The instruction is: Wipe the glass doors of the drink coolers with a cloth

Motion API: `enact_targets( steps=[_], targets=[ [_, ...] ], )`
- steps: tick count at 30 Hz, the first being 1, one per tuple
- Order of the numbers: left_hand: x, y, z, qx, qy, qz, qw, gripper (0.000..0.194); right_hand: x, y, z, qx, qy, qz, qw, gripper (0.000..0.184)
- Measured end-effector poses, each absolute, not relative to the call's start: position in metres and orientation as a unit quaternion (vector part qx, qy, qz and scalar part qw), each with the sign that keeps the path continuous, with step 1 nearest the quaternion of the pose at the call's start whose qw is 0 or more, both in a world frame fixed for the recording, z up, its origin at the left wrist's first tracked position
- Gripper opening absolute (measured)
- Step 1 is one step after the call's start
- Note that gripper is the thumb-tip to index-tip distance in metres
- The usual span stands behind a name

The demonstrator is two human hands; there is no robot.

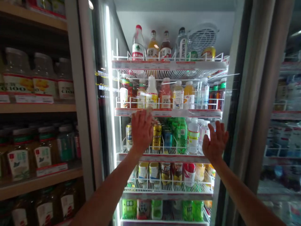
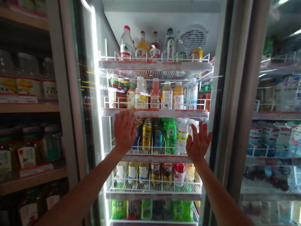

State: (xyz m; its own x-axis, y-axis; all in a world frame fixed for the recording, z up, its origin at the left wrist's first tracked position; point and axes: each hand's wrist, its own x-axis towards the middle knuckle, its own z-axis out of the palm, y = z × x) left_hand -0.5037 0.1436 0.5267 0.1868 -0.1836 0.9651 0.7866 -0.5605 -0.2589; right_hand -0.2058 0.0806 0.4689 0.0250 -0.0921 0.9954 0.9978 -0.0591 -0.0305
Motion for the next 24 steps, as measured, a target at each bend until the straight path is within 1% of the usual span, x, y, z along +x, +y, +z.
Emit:
enact_targets(
  steps=[3, 5, 8, 10, 11, 15, 17, 21, 22, 24],
  targets=[
    [-0.488, 0.136, 0.515, -0.721, -0.17, -0.511, 0.436, 0.039, -0.205, 0.08, 0.469, -0.511, -0.453, -0.525, 0.507, 0.046],
    [-0.496, 0.139, 0.519, -0.699, -0.194, -0.529, 0.441, 0.038, -0.205, 0.081, 0.469, -0.518, -0.453, -0.519, 0.507, 0.046],
    [-0.515, 0.148, 0.535, -0.614, -0.263, -0.612, 0.423, 0.043, -0.205, 0.082, 0.469, -0.516, -0.451, -0.52, 0.51, 0.046],
    [-0.514, 0.148, 0.538, -0.591, -0.274, -0.635, 0.415, 0.044, -0.204, 0.082, 0.469, -0.517, -0.45, -0.52, 0.51, 0.047],
    [-0.508, 0.146, 0.535, -0.604, -0.262, -0.625, 0.42, 0.043, -0.204, 0.082, 0.468, -0.519, -0.45, -0.517, 0.511, 0.047],
    [-0.476, 0.135, 0.516, -0.71, -0.176, -0.514, 0.447, 0.039, -0.204, 0.078, 0.468, -0.515, -0.455, -0.511, 0.516, 0.047],
    [-0.473, 0.136, 0.517, -0.71, -0.179, -0.522, 0.438, 0.039, -0.209, 0.076, 0.473, -0.501, -0.461, -0.517, 0.518, 0.047],
    [-0.474, 0.141, 0.535, -0.642, -0.252, -0.613, 0.385, 0.045, -0.228, 0.08, 0.49, -0.477, -0.491, -0.526, 0.505, 0.049],
    [-0.469, 0.139, 0.535, -0.648, -0.253, -0.61, 0.379, 0.046, -0.233, 0.082, 0.495, -0.478, -0.492, -0.526, 0.503, 0.049],
    [-0.455, 0.133, 0.528, -0.701, -0.203, -0.555, 0.399, 0.044, -0.239, 0.087, 0.501, -0.482, -0.483, -0.528, 0.506, 0.048]
  ],
)
